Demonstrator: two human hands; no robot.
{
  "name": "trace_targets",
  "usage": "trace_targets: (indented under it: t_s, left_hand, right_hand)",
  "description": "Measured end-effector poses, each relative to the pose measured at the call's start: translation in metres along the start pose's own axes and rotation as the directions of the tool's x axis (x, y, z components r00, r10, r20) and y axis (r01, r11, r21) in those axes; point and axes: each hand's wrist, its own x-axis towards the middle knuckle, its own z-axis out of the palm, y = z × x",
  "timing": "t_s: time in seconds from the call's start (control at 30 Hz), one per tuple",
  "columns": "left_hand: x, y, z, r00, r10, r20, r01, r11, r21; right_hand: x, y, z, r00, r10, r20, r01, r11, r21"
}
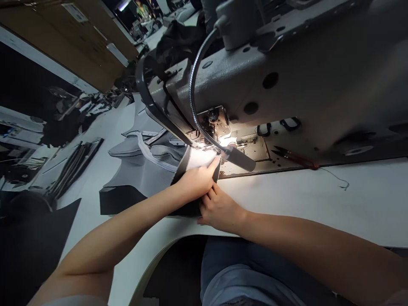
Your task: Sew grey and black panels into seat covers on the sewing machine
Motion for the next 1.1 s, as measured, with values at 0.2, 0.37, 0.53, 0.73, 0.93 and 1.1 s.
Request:
trace_targets:
  t_s: [0.2,0.37,0.53,0.73,0.93,1.1]
  left_hand:
    - [-0.011,-0.007,-0.019,0.978,0.009,0.21,0.011,0.996,-0.092]
    - [0.005,-0.002,-0.022,0.982,-0.007,0.187,0.032,0.991,-0.13]
    - [-0.003,-0.004,-0.017,0.984,0.032,0.173,0.012,0.969,-0.248]
    - [0.003,-0.012,0.002,0.998,0.064,0.009,-0.055,0.909,-0.413]
    - [0.027,-0.017,0.015,0.971,0.085,-0.223,-0.182,0.868,-0.463]
    - [0.038,-0.019,0.021,0.941,0.06,-0.334,-0.22,0.858,-0.465]
  right_hand:
    - [-0.002,-0.004,-0.004,0.999,0.016,-0.031,-0.018,0.998,-0.061]
    - [-0.008,0.009,-0.008,0.999,0.002,-0.043,-0.008,0.99,-0.14]
    - [-0.009,0.022,-0.007,0.997,-0.081,-0.012,0.076,0.971,-0.225]
    - [-0.007,0.034,-0.012,0.993,-0.109,0.052,0.12,0.932,-0.341]
    - [-0.01,0.057,-0.008,0.993,-0.103,-0.064,0.072,0.926,-0.37]
    - [-0.01,0.068,0.007,0.989,-0.007,-0.145,-0.043,0.938,-0.343]
